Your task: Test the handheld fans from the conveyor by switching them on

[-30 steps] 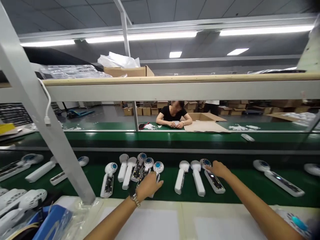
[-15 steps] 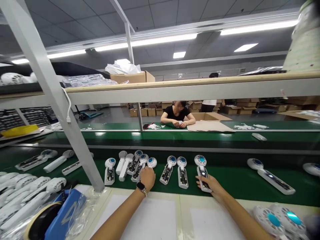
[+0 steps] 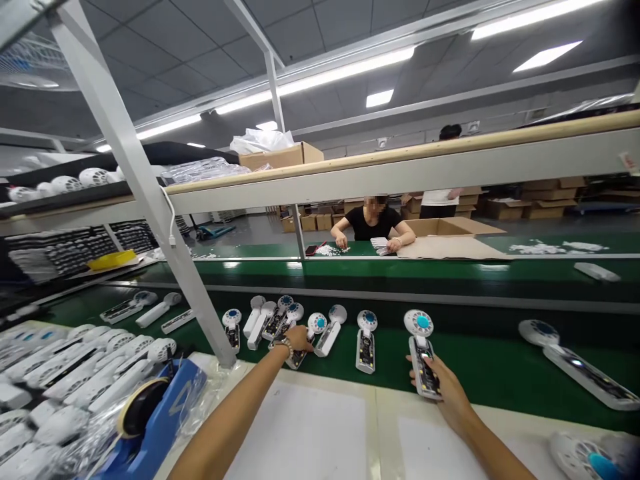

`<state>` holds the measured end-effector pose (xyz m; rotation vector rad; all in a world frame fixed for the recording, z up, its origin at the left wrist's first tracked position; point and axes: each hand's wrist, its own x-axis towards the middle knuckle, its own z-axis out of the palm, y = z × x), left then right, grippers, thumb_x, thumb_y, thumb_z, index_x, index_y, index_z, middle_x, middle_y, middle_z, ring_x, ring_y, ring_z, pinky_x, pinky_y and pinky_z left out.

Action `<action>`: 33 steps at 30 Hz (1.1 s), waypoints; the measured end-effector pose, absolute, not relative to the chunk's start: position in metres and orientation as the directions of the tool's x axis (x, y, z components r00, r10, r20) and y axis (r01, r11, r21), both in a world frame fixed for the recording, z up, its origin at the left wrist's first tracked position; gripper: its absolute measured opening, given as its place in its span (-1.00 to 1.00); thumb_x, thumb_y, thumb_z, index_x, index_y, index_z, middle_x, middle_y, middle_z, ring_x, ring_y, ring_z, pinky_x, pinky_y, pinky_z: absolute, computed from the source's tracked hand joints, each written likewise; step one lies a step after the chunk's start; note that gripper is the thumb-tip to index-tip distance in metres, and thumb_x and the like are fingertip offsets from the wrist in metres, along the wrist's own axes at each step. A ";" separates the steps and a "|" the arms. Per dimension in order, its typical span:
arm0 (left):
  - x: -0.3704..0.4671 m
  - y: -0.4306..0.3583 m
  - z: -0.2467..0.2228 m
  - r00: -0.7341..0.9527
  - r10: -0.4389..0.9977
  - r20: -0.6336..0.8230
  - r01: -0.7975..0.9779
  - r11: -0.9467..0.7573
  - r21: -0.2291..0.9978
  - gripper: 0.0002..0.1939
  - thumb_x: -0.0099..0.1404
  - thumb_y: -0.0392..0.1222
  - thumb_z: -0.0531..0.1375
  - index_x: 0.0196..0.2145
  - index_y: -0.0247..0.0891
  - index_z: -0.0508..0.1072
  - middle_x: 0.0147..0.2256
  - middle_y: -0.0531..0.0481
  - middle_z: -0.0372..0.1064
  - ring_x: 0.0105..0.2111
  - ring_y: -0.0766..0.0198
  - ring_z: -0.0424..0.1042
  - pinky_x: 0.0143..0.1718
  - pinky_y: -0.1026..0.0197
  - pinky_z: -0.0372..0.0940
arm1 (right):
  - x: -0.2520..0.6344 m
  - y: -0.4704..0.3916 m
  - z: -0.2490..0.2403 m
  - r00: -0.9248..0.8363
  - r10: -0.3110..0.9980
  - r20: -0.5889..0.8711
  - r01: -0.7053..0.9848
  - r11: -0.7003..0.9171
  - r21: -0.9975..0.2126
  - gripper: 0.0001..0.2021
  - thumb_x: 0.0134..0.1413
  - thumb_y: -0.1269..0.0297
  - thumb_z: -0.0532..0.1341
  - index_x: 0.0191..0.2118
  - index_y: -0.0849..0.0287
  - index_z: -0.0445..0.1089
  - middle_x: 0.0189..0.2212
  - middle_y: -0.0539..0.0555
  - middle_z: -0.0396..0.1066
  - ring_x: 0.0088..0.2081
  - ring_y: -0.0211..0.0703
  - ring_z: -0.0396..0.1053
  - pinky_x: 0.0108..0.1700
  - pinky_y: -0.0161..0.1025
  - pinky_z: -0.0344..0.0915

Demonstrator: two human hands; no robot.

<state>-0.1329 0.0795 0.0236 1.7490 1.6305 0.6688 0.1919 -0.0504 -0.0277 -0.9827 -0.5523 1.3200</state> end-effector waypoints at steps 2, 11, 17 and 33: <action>-0.135 0.082 0.022 0.059 0.993 -0.098 0.643 0.037 0.765 -0.75 0.23 -0.14 0.10 -0.18 -0.33 0.34 -0.20 -0.06 0.32 -0.23 0.23 0.35 -0.22 0.07 0.29 | 0.184 -0.057 -0.026 0.180 0.965 -0.193 -0.543 -0.066 -0.837 -0.54 -0.24 0.16 0.33 -0.13 0.16 0.32 -0.33 0.03 0.52 -0.45 -0.12 0.45 -0.44 -0.23 0.42; -0.127 0.011 0.014 0.096 0.994 -0.054 0.162 0.037 0.986 -0.67 0.25 -0.04 -0.04 -0.07 -0.22 0.09 -0.07 -0.16 0.30 -0.28 0.21 0.41 -0.28 0.11 0.33 | 0.158 -0.070 -0.023 0.065 0.973 -0.223 -0.525 -0.157 -0.837 -0.36 -0.23 0.18 0.30 0.05 0.10 0.14 -0.42 0.02 0.51 -0.54 -0.13 0.41 -0.53 -0.26 0.32; -0.092 -0.043 -0.017 0.361 0.927 -0.097 -0.246 0.196 0.949 -0.60 0.05 -0.33 0.12 -0.14 -0.19 0.10 -0.06 -0.13 0.24 -0.25 0.16 0.40 -0.27 -0.03 0.36 | 0.129 -0.077 -0.028 -0.032 0.983 -0.182 -0.467 -0.175 -0.867 -0.22 -0.22 0.15 0.30 0.14 0.07 -0.06 -0.24 0.11 0.45 -0.54 -0.16 0.38 -0.51 -0.20 0.31; -0.088 -0.049 -0.015 0.438 0.888 -0.137 -0.283 0.281 0.917 -0.59 0.04 -0.30 0.24 -0.17 -0.19 0.18 -0.16 -0.06 0.23 -0.29 0.20 0.37 -0.19 -0.05 0.30 | 0.130 -0.080 -0.039 -0.112 0.983 -0.149 -0.329 -0.178 -0.927 -0.21 -0.12 0.01 0.24 0.17 0.06 -0.17 -0.37 0.11 0.43 -0.43 -0.07 0.39 -0.38 -0.11 0.30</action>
